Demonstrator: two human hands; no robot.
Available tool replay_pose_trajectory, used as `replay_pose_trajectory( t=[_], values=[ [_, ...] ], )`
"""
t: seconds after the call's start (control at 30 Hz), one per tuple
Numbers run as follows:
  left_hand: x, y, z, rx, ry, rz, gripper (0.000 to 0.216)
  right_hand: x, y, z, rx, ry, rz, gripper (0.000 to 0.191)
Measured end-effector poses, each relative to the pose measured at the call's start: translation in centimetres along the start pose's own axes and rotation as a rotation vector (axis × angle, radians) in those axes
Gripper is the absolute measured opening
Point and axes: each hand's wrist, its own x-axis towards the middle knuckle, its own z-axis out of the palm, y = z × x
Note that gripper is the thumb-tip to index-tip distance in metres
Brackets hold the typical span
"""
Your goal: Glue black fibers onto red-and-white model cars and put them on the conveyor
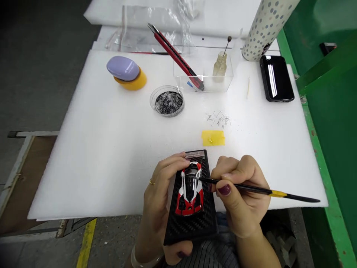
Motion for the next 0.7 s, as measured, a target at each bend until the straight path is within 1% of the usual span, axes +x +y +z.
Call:
replay_pose_trajectory(
  t=[0.17, 0.2, 0.33, 0.5, 0.57, 0.7],
  values=[
    [0.01, 0.43, -0.01, 0.020, -0.006, -0.032, 0.058, -0.19, -0.07, -0.31, -0.019, 0.025, 0.001, 0.008],
    [0.05, 0.48, -0.01, 0.019, -0.005, -0.031, 0.056, -0.23, -0.05, -0.31, -0.024, 0.028, 0.003, 0.008],
    [0.15, 0.52, 0.00, 0.006, -0.005, -0.009, 0.062, -0.35, 0.15, -0.14, -0.070, 0.028, 0.015, 0.010],
    [0.19, 0.51, -0.01, 0.023, -0.003, -0.019, 0.051, -0.33, 0.60, 0.20, -0.116, 0.063, -0.061, 0.013],
    [0.24, 0.54, -0.03, 0.032, 0.000, -0.015, 0.059, -0.31, 0.67, 0.32, -0.108, 0.064, -0.055, 0.013],
    [0.32, 0.72, -0.05, 0.030, -0.008, -0.001, 0.094, -0.35, 0.65, 0.50, -0.122, 0.075, -0.047, 0.015]
  ],
)
